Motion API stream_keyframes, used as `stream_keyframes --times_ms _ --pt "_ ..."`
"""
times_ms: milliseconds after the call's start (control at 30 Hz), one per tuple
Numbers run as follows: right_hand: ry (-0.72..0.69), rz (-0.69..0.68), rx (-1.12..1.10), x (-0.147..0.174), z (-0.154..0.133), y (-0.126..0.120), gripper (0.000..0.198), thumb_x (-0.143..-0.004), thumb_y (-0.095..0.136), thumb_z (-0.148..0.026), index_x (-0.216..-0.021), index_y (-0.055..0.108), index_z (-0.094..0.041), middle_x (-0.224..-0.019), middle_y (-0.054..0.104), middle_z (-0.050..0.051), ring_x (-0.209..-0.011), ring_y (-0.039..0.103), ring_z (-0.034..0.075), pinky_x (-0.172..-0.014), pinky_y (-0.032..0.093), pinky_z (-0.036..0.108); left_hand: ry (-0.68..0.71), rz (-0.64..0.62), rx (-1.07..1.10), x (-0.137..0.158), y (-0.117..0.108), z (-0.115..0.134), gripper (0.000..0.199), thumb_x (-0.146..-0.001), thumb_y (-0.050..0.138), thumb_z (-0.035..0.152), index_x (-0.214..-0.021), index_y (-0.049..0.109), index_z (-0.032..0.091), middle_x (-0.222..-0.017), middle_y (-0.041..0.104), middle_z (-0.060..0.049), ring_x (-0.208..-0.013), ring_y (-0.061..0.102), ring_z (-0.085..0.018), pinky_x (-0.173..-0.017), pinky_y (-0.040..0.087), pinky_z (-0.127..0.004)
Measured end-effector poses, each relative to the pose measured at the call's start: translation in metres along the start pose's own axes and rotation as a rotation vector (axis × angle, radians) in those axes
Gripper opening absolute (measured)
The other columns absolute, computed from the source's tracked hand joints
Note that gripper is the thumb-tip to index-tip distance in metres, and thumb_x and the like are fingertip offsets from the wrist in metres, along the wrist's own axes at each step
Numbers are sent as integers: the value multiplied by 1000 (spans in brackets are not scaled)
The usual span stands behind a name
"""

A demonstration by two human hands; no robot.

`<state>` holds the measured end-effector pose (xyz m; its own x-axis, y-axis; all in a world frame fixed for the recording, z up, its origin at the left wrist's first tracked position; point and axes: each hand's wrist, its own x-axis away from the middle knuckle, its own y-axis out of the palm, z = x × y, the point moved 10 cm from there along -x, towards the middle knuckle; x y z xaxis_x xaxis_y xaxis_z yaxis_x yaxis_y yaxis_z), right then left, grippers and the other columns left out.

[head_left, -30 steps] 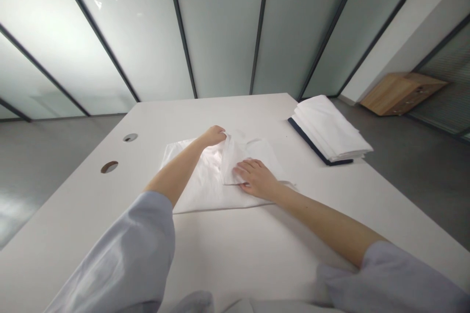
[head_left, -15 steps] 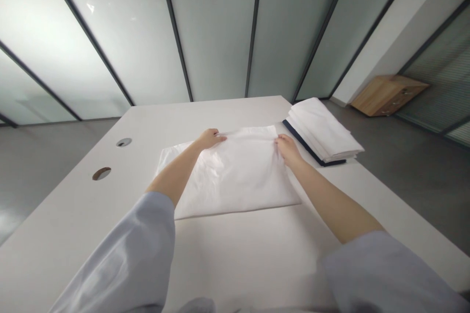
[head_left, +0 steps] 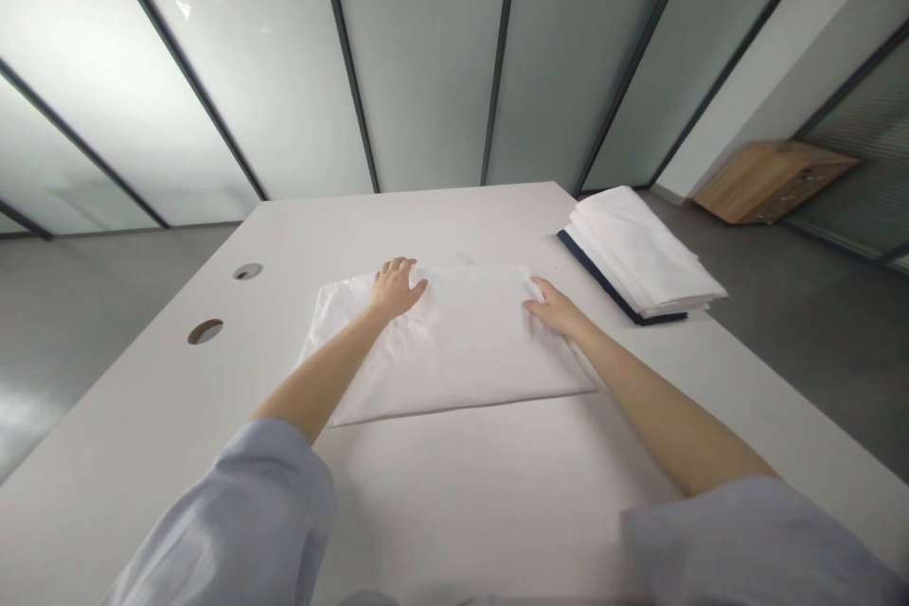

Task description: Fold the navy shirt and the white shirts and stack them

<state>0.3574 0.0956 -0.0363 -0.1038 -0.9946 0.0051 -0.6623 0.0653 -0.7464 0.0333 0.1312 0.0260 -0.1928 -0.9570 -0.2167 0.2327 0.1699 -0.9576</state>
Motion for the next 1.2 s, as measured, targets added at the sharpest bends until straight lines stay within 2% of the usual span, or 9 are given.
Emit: stream_keyframes --times_ms 133,267,400,533,633,733,867,1000,1200 --pt "-68 -8 174 11 2 -4 37 -81 54 -18 -115 68 -19 -117 69 7 -102 64 22 -92 45 30 85 -154 -48 17 24 19 65 -92 36 62 -147 35 29 -157 30 -8 -144 24 -30 -114 25 -50" --pt "-107 34 285 13 -3 -12 31 -87 47 -20 -109 70 -20 -107 72 7 -98 65 21 -89 46 31 13 -286 -79 19 55 12 81 -86 29 75 -151 27 26 -159 24 -11 -145 19 -36 -113 17 -61" --pt "-131 62 469 12 -16 -16 34 -88 45 -19 -113 69 -18 -115 67 11 -103 62 24 -90 45 33 -43 -232 -104 19 58 3 91 -83 27 78 -153 24 21 -160 22 -14 -145 17 -38 -115 16 -57" --pt "-241 169 602 26 -58 -20 44 -86 51 -24 -129 59 -15 -131 56 18 -117 52 33 -96 42 44 13 -58 -128 26 37 7 78 -88 36 65 -151 28 18 -158 27 -13 -145 21 -32 -118 14 -49" --pt "-471 106 508 58 -107 8 47 -92 46 -35 -134 55 -16 -136 53 16 -126 46 31 -105 36 45 94 -25 -123 35 31 10 63 -91 40 53 -146 38 22 -153 38 -10 -143 28 -27 -118 16 -45" --pt "-689 -119 447 102 -142 62 59 -95 38 -51 -143 46 -18 -147 44 14 -138 35 30 -112 27 45 77 -126 -120 41 40 -6 62 -93 35 55 -146 38 23 -154 36 -9 -143 29 -28 -116 20 -47" --pt "-633 -363 502 126 -134 115 73 -93 25 -67 -151 35 -22 -158 26 14 -145 20 36 -114 19 54 -49 -237 -148 41 47 -44 72 -93 27 62 -152 27 21 -159 25 -12 -146 21 -31 -116 19 -50" --pt "-540 -360 544 111 -121 123 76 -92 19 -70 -153 30 -25 -161 18 10 -147 11 36 -115 12 56 -191 -228 -214 43 31 -66 77 -91 31 63 -151 30 15 -158 26 -18 -145 21 -35 -115 20 -52" --pt "-422 -295 573 64 -120 121 74 -94 18 -67 -153 28 -25 -161 17 10 -147 11 37 -115 11 58 -31 -149 -158 60 7 -1 51 -90 45 50 -130 53 20 -138 55 -12 -128 48 -28 -103 39 -41"
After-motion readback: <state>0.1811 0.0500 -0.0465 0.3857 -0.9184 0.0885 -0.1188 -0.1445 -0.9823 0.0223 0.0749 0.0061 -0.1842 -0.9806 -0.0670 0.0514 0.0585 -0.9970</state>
